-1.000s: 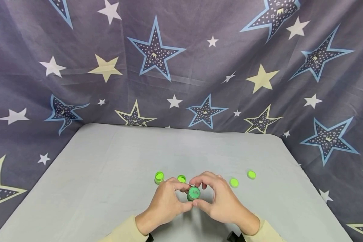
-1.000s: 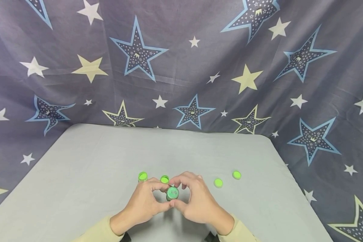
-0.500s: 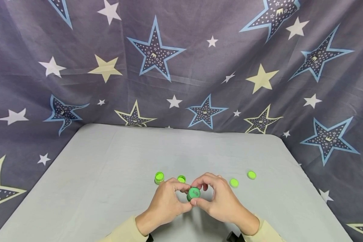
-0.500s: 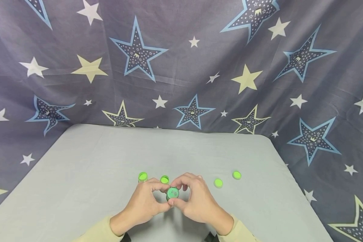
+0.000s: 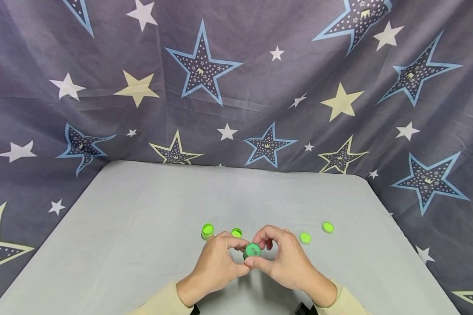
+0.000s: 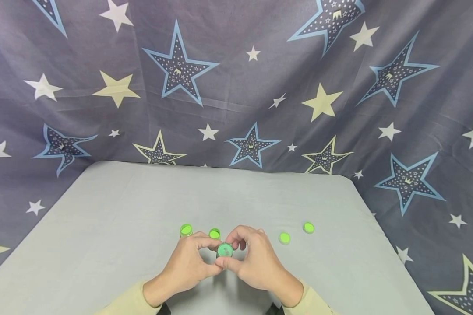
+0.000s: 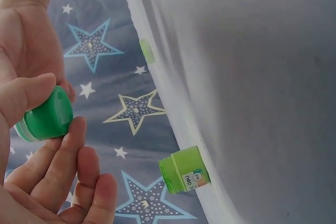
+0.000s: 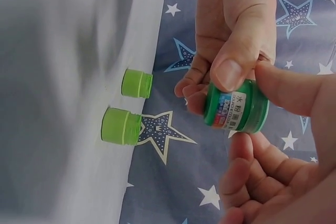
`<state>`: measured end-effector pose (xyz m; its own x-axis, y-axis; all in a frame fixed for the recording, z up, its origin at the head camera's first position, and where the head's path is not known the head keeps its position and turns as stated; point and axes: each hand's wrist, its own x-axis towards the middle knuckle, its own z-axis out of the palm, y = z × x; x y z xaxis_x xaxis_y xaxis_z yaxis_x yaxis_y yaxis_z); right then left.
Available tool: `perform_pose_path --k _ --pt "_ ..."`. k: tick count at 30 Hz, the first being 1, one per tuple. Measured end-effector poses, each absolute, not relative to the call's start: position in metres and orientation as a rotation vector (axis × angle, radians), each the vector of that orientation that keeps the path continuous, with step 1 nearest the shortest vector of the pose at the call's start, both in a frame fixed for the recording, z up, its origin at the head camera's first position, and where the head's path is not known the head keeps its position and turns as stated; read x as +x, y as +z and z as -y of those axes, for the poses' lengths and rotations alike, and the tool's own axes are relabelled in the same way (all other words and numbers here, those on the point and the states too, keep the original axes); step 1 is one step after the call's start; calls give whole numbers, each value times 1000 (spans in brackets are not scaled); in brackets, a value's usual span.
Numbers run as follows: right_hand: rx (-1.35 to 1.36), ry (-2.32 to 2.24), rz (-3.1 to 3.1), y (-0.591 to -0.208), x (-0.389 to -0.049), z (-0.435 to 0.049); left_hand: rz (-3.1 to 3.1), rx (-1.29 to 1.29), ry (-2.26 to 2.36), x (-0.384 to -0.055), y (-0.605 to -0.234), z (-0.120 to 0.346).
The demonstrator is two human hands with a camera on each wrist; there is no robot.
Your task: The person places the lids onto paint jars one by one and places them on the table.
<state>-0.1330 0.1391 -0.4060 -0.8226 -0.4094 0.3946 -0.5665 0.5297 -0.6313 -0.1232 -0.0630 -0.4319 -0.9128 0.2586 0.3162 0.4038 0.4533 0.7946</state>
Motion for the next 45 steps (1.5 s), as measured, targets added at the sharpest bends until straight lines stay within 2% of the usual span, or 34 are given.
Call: perform_pose_path --k 8,22,45 --pt "809 1148 2582 -406 -133 -140 2547 -591 -1457 -123 -431 63" --pt "1055 1181 2529 -401 -135 -145 2586 -583 -1458 -123 -430 65" --pt "922 1198 2565 -403 -136 -142 2590 -580 -1471 -123 -430 65"
